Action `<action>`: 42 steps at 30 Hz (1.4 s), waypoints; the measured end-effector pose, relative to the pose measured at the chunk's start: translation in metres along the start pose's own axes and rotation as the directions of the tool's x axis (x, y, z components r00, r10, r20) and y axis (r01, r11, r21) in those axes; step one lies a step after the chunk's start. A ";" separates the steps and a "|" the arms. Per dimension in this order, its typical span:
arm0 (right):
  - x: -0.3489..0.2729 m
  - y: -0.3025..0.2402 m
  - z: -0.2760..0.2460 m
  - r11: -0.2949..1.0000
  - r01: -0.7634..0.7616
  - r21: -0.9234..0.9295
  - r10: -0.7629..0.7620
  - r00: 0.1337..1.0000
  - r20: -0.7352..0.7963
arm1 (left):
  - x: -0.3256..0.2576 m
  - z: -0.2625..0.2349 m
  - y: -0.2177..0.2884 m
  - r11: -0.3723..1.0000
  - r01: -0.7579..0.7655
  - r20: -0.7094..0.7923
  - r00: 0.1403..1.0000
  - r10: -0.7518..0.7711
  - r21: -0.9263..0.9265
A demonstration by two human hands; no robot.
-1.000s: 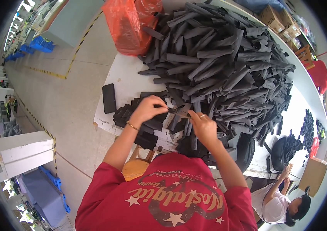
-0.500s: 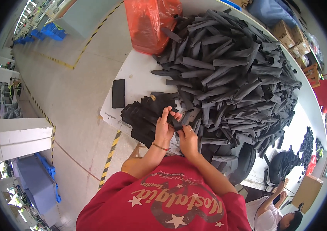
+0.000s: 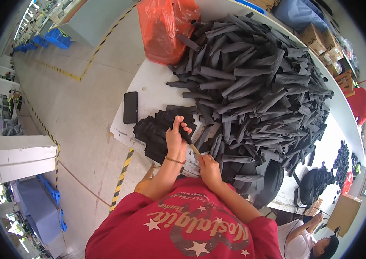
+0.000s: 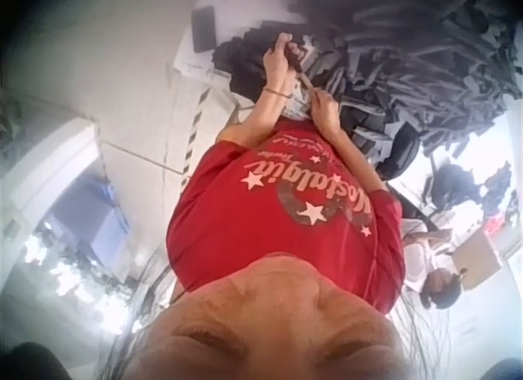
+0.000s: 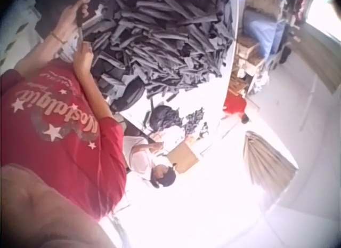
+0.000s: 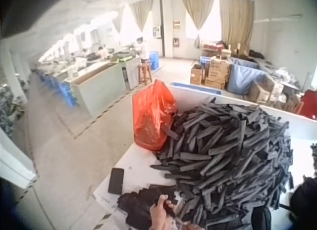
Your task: Inspecting and clearing internal channels of foam grips using a wooden stick.
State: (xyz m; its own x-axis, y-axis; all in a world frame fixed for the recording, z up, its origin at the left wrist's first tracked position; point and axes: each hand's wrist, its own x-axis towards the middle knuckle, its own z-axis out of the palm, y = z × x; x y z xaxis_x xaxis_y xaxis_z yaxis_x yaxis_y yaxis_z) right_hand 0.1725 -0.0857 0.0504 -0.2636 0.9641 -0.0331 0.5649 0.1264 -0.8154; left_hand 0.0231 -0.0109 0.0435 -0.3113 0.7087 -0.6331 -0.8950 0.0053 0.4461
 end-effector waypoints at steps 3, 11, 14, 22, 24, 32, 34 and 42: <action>-0.017 0.001 -0.019 0.999 -0.048 0.016 0.046 0.994 0.099 | 0.015 -0.008 0.003 0.995 -0.009 -0.074 0.997 0.016 0.099; -0.057 -0.024 -0.108 0.956 -0.111 -0.271 0.163 0.970 0.178 | 0.029 -0.011 0.020 1.000 -0.011 0.010 1.000 0.012 -0.022; -0.016 -0.034 -0.078 0.989 -0.091 -0.113 0.088 0.996 -0.032 | 0.021 0.003 0.004 0.991 0.027 -0.027 0.999 -0.031 -0.132; 0.065 -0.015 -0.031 0.975 0.059 0.213 -0.015 0.979 -0.203 | 0.014 -0.002 -0.018 0.919 -0.197 0.256 0.960 0.111 0.341; 0.070 -0.007 -0.042 0.986 0.109 0.127 -0.092 0.987 -0.129 | -0.005 0.007 -0.008 0.688 -0.463 0.696 0.713 -0.085 0.559; 0.122 -0.041 -0.072 0.985 0.156 -0.079 -0.175 0.838 -0.516 | -0.050 0.008 -0.025 0.630 -0.261 0.540 0.786 -0.302 0.731; 0.139 -0.038 -0.083 0.991 0.121 -0.054 -0.128 0.773 -0.622 | -0.063 0.018 -0.024 0.621 -0.278 0.561 0.763 -0.321 0.733; 0.188 -0.011 -0.182 0.974 -0.225 -0.008 0.140 0.632 -0.763 | 0.002 -0.036 -0.019 0.262 -0.551 0.601 0.778 -0.184 0.793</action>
State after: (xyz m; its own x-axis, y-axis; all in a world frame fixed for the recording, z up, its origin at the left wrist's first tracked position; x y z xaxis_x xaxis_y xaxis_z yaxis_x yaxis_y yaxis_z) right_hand 0.2594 0.1367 0.1584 0.5088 0.8047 0.3058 0.6161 -0.0922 -0.7823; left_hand 0.0286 -0.0347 0.0111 0.1141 0.9743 -0.1941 0.1904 0.1703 0.9668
